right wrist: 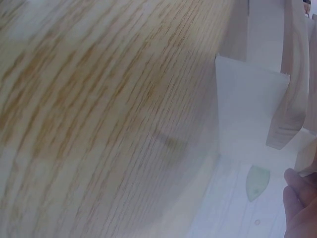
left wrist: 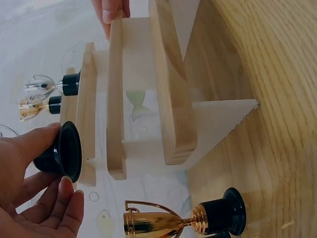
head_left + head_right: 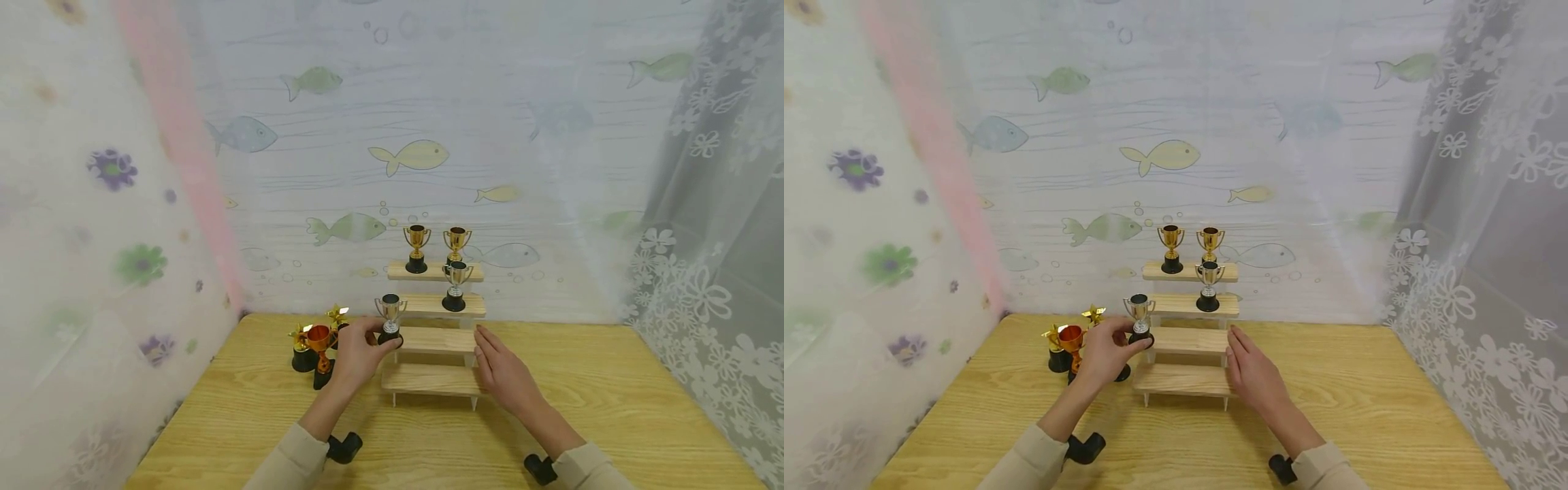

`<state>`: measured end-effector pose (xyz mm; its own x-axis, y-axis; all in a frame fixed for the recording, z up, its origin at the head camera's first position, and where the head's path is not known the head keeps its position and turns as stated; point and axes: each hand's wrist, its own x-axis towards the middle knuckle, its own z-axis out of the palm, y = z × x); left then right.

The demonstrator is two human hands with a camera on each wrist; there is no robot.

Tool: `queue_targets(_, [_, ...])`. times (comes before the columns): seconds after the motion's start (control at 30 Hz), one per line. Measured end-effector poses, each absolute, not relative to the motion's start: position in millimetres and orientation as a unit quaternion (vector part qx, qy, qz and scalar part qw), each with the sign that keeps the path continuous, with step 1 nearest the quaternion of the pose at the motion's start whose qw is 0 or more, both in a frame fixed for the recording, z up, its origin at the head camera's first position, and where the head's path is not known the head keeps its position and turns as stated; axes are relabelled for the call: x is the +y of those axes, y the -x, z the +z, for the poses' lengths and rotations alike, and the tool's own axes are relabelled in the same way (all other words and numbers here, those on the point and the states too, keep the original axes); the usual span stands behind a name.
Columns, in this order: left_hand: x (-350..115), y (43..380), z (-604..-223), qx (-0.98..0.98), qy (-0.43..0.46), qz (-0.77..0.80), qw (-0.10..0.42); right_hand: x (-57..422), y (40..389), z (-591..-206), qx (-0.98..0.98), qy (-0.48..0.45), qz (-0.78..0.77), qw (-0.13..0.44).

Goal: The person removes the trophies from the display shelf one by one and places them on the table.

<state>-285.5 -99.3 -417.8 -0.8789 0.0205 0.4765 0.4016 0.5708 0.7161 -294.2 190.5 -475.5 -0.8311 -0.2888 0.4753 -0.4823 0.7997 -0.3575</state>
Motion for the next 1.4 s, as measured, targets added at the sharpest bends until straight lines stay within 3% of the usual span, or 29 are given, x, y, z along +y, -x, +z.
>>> queue_targets(1.4, [-126.2,261.3,-446.0,-0.887,0.084,-0.426,0.156,191.1,293.9,-475.9,-0.926,-0.209,0.241,0.203])
